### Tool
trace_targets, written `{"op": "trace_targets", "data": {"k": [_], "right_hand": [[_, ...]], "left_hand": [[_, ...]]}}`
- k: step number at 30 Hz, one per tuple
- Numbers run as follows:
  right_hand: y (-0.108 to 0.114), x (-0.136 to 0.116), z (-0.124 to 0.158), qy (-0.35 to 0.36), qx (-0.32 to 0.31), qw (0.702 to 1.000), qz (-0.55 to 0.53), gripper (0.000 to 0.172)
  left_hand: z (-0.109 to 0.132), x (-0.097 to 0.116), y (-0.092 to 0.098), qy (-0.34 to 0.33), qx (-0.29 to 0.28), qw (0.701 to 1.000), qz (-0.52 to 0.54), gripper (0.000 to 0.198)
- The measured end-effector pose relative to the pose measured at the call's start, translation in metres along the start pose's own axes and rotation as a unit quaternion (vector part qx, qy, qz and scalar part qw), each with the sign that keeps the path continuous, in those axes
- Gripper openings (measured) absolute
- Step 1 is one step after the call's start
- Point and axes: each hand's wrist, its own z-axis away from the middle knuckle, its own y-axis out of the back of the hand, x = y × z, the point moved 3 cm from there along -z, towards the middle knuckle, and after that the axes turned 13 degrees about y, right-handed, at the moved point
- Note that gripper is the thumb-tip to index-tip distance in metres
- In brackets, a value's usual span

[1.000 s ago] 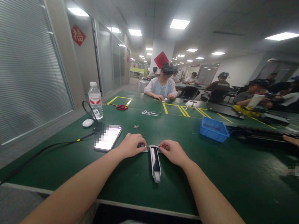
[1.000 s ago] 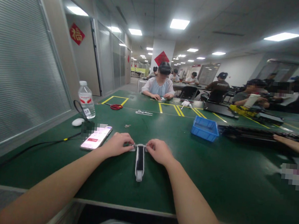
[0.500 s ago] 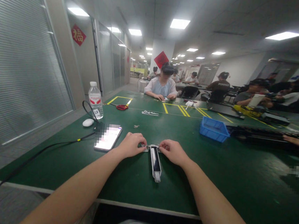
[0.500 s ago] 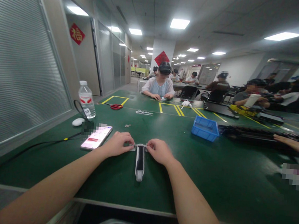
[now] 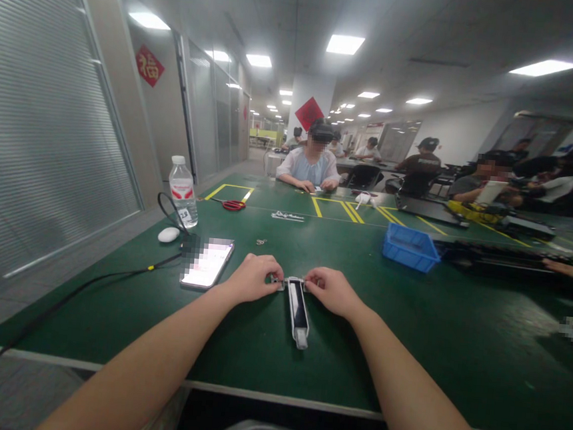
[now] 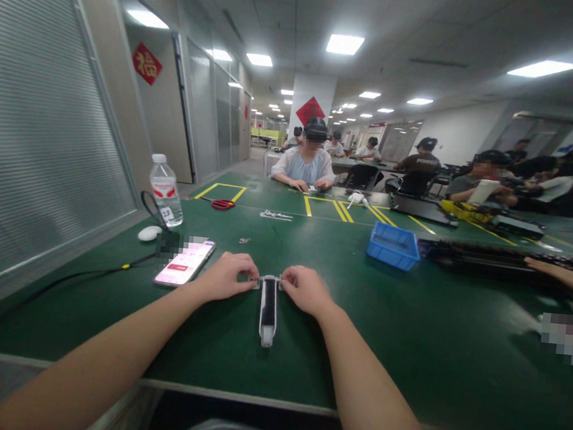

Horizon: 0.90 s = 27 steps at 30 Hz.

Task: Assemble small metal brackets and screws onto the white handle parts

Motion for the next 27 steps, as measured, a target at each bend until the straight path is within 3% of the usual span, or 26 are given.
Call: {"op": "trace_targets", "data": {"k": [8, 20, 27], "right_hand": [[0.0000, 0.0005, 0.0002, -0.001, 0.000, 1.000, -0.002, 0.013], [-0.0002, 0.0005, 0.0002, 0.001, 0.001, 1.000, -0.007, 0.013], [-0.0001, -0.0005, -0.0002, 0.003, 0.006, 1.000, -0.014, 0.013]], "left_hand": [[0.0011, 0.0001, 0.0011, 0.034, -0.012, 0.999, -0.021, 0.017], [0.0012, 0.0016, 0.0013, -0.003, 0.007, 1.000, -0.005, 0.011], [0.0012, -0.0007, -0.0005, 0.023, -0.008, 0.999, -0.026, 0.017]]}}
